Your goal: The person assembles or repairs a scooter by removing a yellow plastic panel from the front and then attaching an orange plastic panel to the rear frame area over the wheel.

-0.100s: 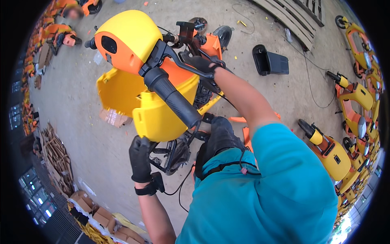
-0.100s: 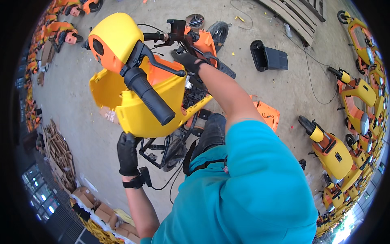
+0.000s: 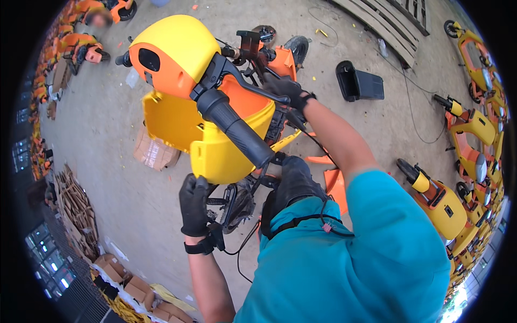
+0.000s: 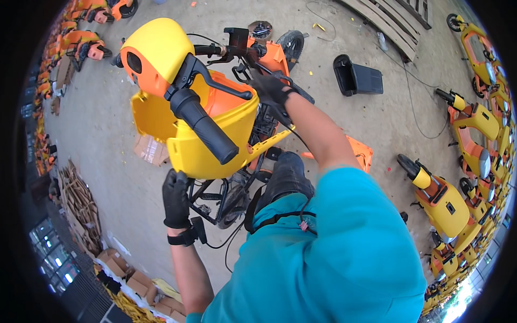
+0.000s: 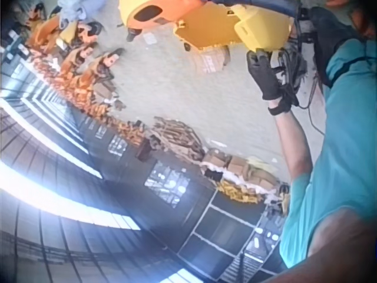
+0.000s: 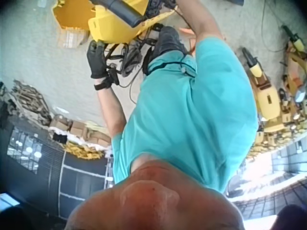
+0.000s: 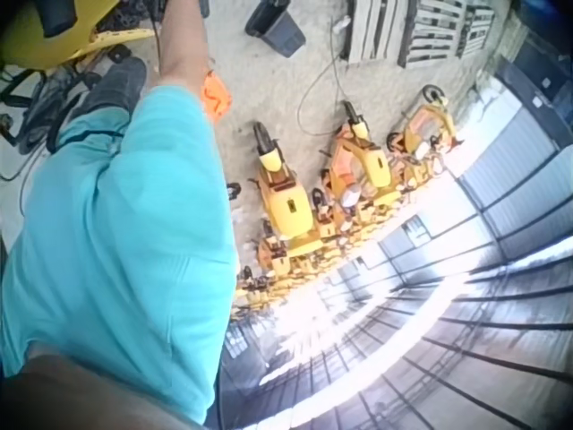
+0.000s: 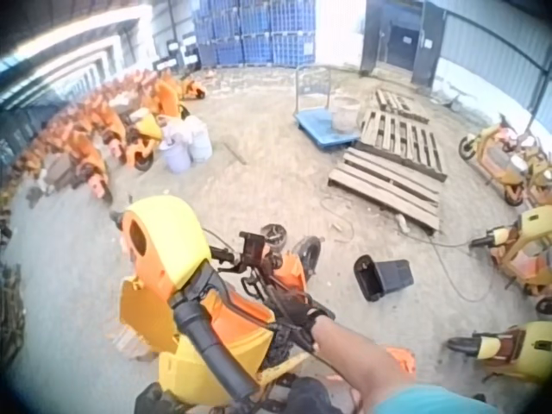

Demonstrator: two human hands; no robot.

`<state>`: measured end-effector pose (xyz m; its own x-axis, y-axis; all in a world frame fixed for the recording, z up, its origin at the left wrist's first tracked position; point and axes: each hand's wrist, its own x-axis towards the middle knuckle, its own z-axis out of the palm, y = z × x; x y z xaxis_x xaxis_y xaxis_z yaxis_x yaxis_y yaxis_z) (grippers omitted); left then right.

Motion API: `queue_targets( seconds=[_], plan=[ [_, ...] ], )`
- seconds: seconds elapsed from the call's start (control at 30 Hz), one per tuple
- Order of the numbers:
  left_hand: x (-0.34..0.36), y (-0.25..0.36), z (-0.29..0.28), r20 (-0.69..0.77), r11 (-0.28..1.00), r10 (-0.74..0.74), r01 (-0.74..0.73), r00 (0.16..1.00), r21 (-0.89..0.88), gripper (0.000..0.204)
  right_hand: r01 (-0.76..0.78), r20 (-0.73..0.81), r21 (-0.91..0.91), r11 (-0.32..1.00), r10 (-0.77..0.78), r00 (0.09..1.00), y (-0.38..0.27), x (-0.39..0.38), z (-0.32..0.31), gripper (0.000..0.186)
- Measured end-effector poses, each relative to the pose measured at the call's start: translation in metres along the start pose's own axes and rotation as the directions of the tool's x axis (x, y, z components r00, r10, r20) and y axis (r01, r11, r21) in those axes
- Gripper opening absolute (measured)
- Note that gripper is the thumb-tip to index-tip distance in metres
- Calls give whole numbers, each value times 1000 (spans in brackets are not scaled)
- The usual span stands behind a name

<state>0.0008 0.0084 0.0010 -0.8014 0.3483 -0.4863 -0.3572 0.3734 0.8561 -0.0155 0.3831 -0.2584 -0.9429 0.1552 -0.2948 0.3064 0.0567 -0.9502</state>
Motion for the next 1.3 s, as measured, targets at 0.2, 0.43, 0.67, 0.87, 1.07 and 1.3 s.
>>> queue_targets(
  seconds=[0.2, 0.43, 0.67, 0.87, 1.07, 1.3],
  plan=[
    [3, -42, 13, 202, 985, -170, 174, 964, -2, 20, -433, -21, 598, 675, 553, 833, 30, -104, -18, 47],
    [-17, -29, 8, 406, 984, -150, 176, 902, -27, 31, -613, -83, 271, 742, 653, 753, 126, -217, 2, 42],
    [-48, -57, 2, 448, 990, -137, 111, 884, 82, 23, -583, -168, 89, 807, 590, 790, 193, -319, 3, 44],
    [-85, -84, 5, 327, 937, 162, -249, 931, 245, 16, -401, 68, 759, 513, 550, 832, -17, -292, 91, 77],
    [-107, -131, 0, 211, 902, 289, -339, 934, 268, 23, -461, 132, 680, 570, 523, 842, -80, -282, 138, 80],
    [-100, -155, 22, 139, 806, 472, -490, 870, 331, 25, -291, 156, 740, 607, 266, 951, -65, -254, 122, 50]
  ],
)
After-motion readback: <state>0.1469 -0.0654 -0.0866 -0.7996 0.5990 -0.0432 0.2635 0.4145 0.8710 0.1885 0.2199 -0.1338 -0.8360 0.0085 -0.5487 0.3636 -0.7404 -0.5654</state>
